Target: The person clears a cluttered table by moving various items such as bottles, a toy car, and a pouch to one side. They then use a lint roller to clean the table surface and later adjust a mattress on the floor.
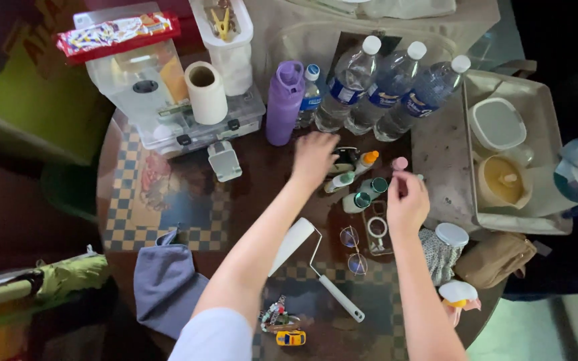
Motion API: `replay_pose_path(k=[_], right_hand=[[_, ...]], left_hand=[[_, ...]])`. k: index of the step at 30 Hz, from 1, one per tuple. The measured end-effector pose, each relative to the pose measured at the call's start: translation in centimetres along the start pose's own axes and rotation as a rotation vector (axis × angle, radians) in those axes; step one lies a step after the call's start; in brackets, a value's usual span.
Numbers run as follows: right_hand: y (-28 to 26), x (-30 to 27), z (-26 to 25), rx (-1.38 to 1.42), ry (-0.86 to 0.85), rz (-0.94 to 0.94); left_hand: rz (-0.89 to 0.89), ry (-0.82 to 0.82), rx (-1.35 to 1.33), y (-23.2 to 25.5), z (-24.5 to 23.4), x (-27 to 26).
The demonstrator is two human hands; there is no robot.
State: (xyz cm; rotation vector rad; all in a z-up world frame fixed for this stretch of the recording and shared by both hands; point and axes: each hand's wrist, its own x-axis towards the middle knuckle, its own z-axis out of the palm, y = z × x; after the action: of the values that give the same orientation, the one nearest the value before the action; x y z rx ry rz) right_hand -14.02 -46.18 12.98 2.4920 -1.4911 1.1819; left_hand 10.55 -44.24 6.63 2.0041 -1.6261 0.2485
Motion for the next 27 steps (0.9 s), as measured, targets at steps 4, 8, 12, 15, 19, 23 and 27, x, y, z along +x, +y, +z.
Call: replay_pose_path(k=[4, 8, 12, 15, 19, 23, 27], right_hand=[[1.8, -4.0, -1.0, 0.020, -0.064, 0.034], [4.4, -6.5, -1.8, 0.047, -0.159, 0.178], [5.7, -7.8, -1.6, 0.022, -0.124, 0.143], [4.2, -7.5, -1.8, 0.070, -0.116, 0.144], [3.2, -7.7, -0.7, 0.112, -0.134, 0.158], [1.2, -7.1, -0.3, 0.137, -0.164, 0.141], [0.7, -6.9, 0.4, 0.149, -0.175, 0.124]], left_hand=[[-0.013, -0.117, -0.103, -0.6, 10.0, 1.4], [-0.070, -0.128, -0.086, -2.3, 9.2, 1.7], [-0.144, 0.062, -0.141, -4.1, -1.0, 0.8], [-0.207, 0.207, -0.062, -7.5, -8.6, -1.8], [-0.288, 0.200, -0.049, -12.9, -18.6, -6.9], [-0.391, 0.198, 0.051, -19.1, -22.7, -12.1], [-0.479, 0.238, -0.051, -24.8, -21.2, -15.6]])
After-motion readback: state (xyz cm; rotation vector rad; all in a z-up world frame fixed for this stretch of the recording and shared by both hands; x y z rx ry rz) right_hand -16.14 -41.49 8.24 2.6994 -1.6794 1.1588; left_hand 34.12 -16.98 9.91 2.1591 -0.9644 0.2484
